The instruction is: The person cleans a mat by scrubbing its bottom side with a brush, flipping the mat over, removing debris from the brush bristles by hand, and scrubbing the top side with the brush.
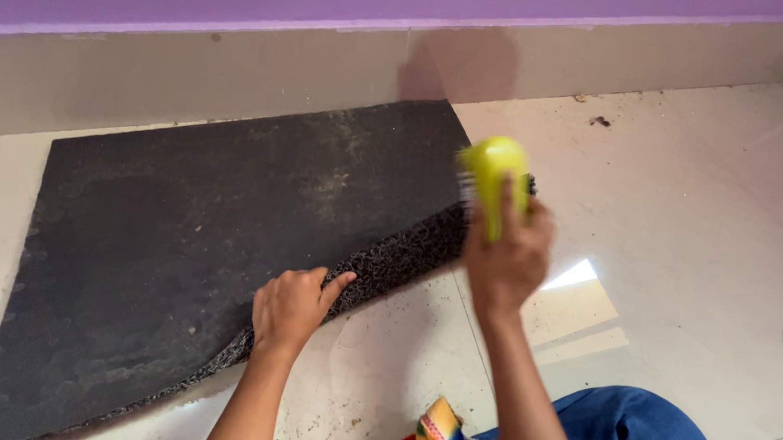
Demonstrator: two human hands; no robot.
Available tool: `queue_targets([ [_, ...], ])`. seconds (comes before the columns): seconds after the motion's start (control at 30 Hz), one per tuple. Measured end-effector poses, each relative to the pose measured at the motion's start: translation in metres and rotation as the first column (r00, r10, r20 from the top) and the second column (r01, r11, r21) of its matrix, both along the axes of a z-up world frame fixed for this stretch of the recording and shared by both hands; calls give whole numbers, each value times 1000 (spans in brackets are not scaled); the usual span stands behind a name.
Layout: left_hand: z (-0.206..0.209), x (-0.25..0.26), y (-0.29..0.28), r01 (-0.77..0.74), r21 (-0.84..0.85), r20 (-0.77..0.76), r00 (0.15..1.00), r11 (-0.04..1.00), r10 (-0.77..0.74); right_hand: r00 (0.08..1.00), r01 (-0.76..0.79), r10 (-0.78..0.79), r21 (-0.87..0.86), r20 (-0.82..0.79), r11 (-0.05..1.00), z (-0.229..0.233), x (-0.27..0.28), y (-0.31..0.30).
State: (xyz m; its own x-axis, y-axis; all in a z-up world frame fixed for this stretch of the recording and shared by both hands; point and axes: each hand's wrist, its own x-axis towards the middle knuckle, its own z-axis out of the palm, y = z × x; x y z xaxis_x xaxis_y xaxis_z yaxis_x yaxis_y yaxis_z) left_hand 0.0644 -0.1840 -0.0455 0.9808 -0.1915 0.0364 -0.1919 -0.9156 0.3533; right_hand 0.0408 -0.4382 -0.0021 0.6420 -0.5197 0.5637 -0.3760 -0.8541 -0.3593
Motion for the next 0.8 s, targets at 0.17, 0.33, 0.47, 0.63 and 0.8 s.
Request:
queue_targets([
  [0.17, 3, -3, 1, 10, 34, -128, 992, 999, -5, 919, -164, -21, 428, 394, 889, -5, -2, -6],
  [0.33, 25, -2, -4, 31, -92, -171, 984, 995, -47, 810, -387, -55, 603, 584, 697, -4, 6, -1],
  [0.47, 50, 2, -57, 216, -49, -148, 964, 975, -221, 821, -360, -69, 608, 567, 708, -5, 7, -3],
  [0.63, 76, 14, -164, 54, -327, -159, 981, 944, -111, 789, -429, -56, 614, 611, 663, -6, 7, -4],
  [0.8, 74, 24, -176, -27, -483, -149, 987, 875, -52, 662, -614, -157, 650, 733, 449, -7, 11, -13],
])
